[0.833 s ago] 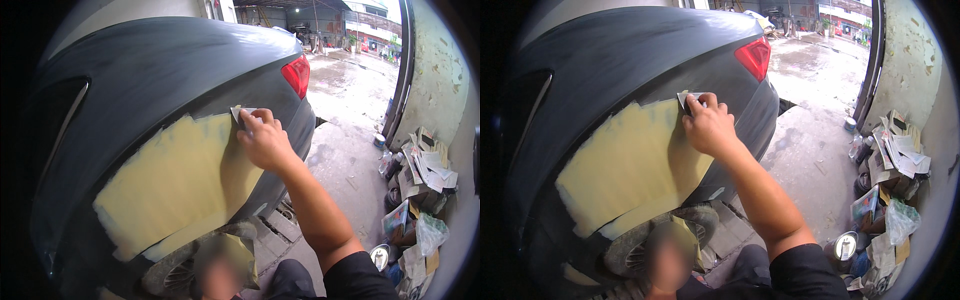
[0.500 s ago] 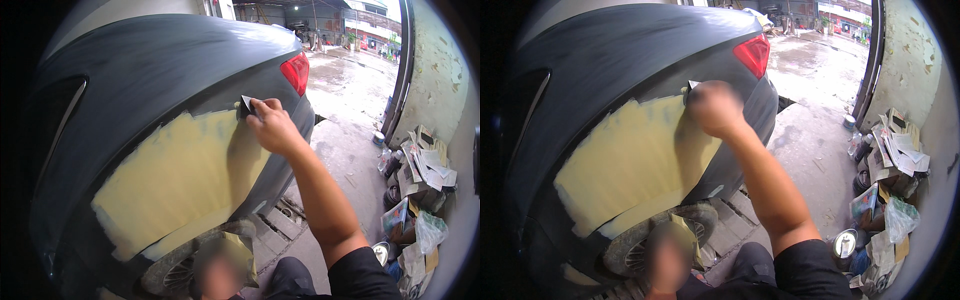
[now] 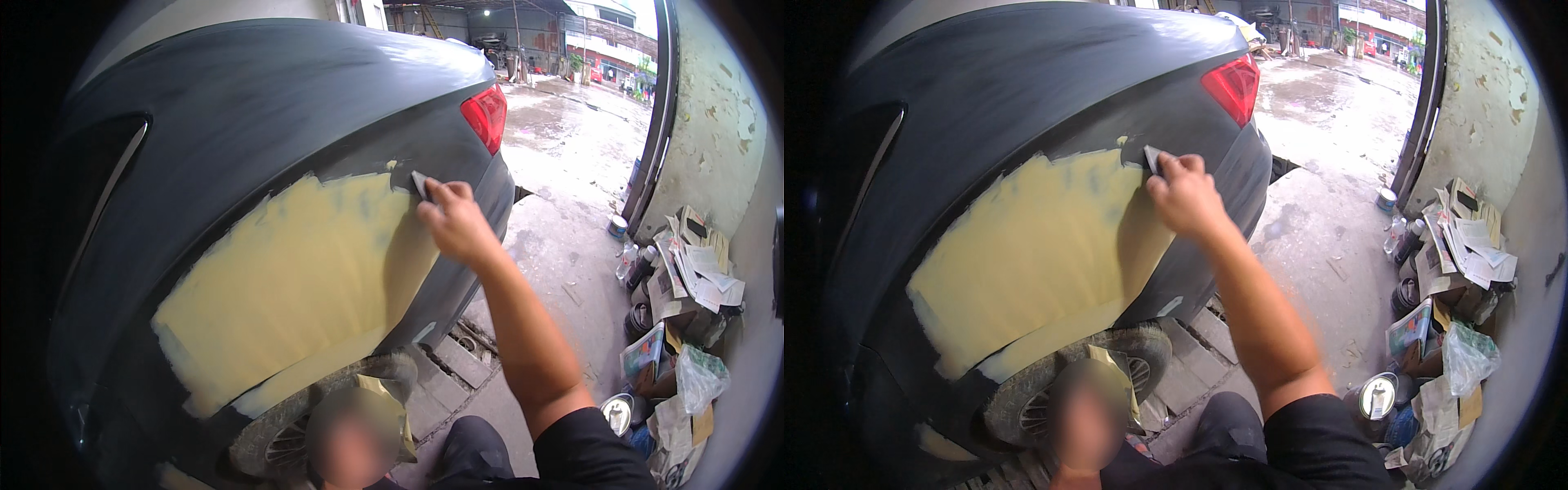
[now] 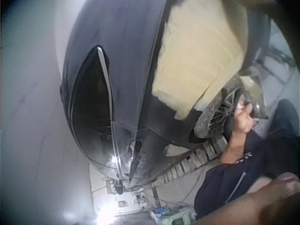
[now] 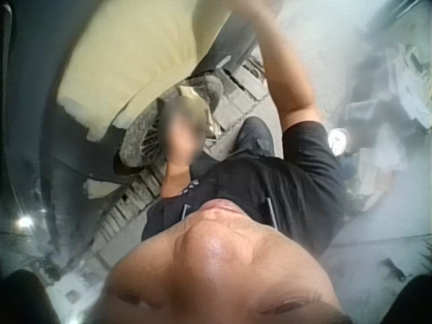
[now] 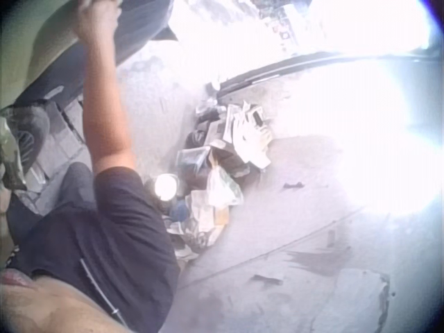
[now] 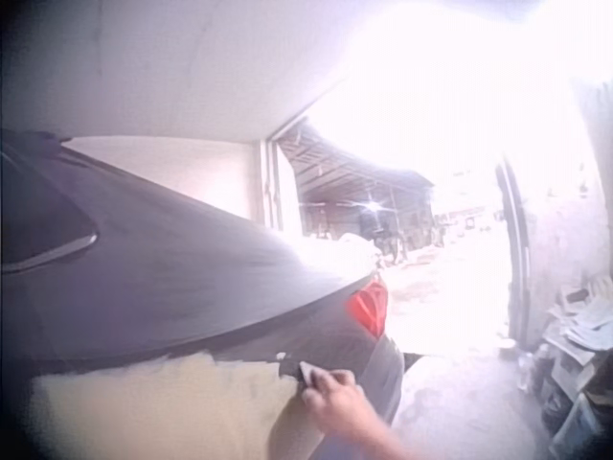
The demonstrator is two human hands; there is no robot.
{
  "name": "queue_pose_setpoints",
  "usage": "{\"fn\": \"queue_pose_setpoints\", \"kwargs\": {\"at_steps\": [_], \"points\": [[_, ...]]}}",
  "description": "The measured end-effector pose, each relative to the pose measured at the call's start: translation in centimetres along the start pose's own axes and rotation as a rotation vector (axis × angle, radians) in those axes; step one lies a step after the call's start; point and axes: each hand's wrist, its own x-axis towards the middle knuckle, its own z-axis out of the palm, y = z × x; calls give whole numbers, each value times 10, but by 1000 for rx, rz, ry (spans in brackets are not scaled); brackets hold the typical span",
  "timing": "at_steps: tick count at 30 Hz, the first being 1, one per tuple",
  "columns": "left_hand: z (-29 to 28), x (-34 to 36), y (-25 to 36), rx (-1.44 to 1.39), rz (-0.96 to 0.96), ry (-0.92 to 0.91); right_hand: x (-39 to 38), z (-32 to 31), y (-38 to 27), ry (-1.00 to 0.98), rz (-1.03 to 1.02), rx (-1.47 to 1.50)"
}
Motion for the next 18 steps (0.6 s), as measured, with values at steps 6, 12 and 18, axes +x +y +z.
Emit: {"fn": "queue_pose_setpoints", "kwargs": {"at_steps": [6, 12, 18], "points": [[21, -23, -18, 307, 141, 58, -35, 17, 12, -15, -129, 256], [-3, -11, -7, -257, -40, 41, 3, -8, -49, 32, -72, -15], [-12, -9, -9, -266, -71, 60, -61, 20, -88, -50, -158, -171]]}}
